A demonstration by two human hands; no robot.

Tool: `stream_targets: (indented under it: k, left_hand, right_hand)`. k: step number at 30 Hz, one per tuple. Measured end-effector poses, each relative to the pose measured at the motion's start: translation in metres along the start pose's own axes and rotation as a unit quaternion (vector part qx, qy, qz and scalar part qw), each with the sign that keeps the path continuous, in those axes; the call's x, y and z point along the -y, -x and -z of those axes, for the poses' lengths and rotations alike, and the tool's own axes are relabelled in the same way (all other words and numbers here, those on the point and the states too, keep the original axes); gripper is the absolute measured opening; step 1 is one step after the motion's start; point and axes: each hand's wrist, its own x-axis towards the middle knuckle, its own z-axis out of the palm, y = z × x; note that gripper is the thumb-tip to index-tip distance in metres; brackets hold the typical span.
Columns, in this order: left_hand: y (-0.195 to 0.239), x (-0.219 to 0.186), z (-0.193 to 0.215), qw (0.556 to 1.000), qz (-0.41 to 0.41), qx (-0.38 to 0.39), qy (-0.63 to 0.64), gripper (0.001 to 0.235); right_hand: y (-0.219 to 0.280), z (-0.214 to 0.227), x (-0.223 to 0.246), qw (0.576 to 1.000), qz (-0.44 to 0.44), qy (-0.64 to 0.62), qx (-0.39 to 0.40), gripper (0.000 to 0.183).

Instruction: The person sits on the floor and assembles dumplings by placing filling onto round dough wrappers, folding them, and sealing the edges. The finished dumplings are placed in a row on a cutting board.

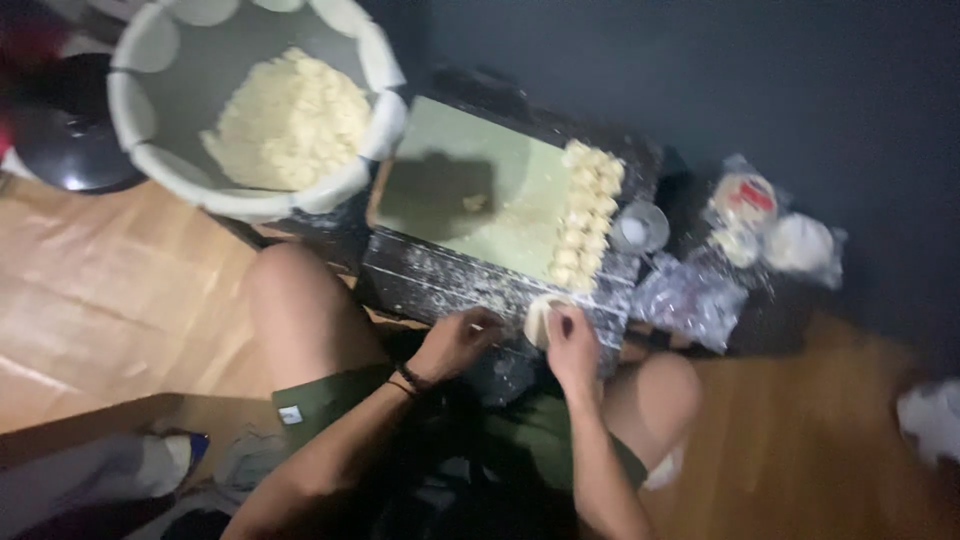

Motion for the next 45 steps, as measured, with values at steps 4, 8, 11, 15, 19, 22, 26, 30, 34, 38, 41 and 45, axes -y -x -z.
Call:
stream_targets:
  k: [4, 8, 11, 15, 19, 22, 26, 30, 34, 38, 41, 45]
  left_hand:
    - [0.008, -0.043, 0.038, 0.994, -0.090, -0.060, -0.022, 0.026]
    - [0.011, -0.063, 0.083, 0.956, -0.194, -0.186, -0.119, 0.027]
    - [0.012, -0.061, 0.103, 0.962, -0.150, -0.221, -0.057, 0.024]
    - [0.019, -0.053, 0.089, 0.966, -0.149, -0.198, -0.074, 0.030]
    - [-0.003, -0.054, 0.112, 0.948, -0.230, -0.197, -0.102, 0.021]
    - [-0.034, -0.072, 0.165, 0.900, -0.298, -0.290, -0.135, 0.020]
    - [-0.083, -0.109, 0.245, 0.939, -0.039, -0.316, -0.126, 0.037]
    - [-0.117, -0.086, 0.265, 0.959, 0.023, -0.211, -0.188, 0.052]
    - [-0.136, -0.077, 0.263, 0.953, 0.112, -0.135, -0.247, 0.046]
    - [-0.142, -0.082, 0.271, 0.948, 0.114, -0.119, -0.271, 0.042]
    - [-0.131, -0.094, 0.272, 0.956, 0.118, -0.118, -0.242, 0.037]
    - [-0.140, -0.105, 0.252, 0.952, 0.064, -0.149, -0.262, 0.031]
  right_hand:
    - [0.000, 0.000, -0.026, 0.992, -0.091, 0.074, 0.036, 0.024]
    - [-0.003, 0.000, -0.043, 0.990, -0.115, 0.076, 0.005, 0.032]
    - [-0.005, 0.017, -0.027, 0.990, -0.135, 0.044, 0.007, 0.032]
    - [-0.005, 0.024, -0.019, 0.993, -0.067, 0.083, -0.055, 0.026]
    - [0.004, 0.022, 0.020, 0.998, 0.010, 0.037, 0.054, 0.014]
    - [0.012, 0.006, 0.005, 0.991, 0.046, 0.069, 0.110, 0.009]
    - [0.010, 0.013, 0.010, 0.995, 0.048, 0.035, 0.084, 0.020]
    - [0.010, 0.006, -0.014, 0.988, 0.143, 0.063, -0.001, 0.020]
    - [0.025, 0.002, -0.012, 0.986, 0.075, 0.086, 0.122, 0.034]
    - [0.026, -0.009, -0.030, 0.980, 0.123, 0.071, 0.140, 0.035]
    - [0.024, 0.004, -0.007, 0.970, 0.196, 0.042, 0.136, 0.029]
    - [0.012, 0.029, 0.037, 0.977, 0.032, 0.069, 0.197, 0.047]
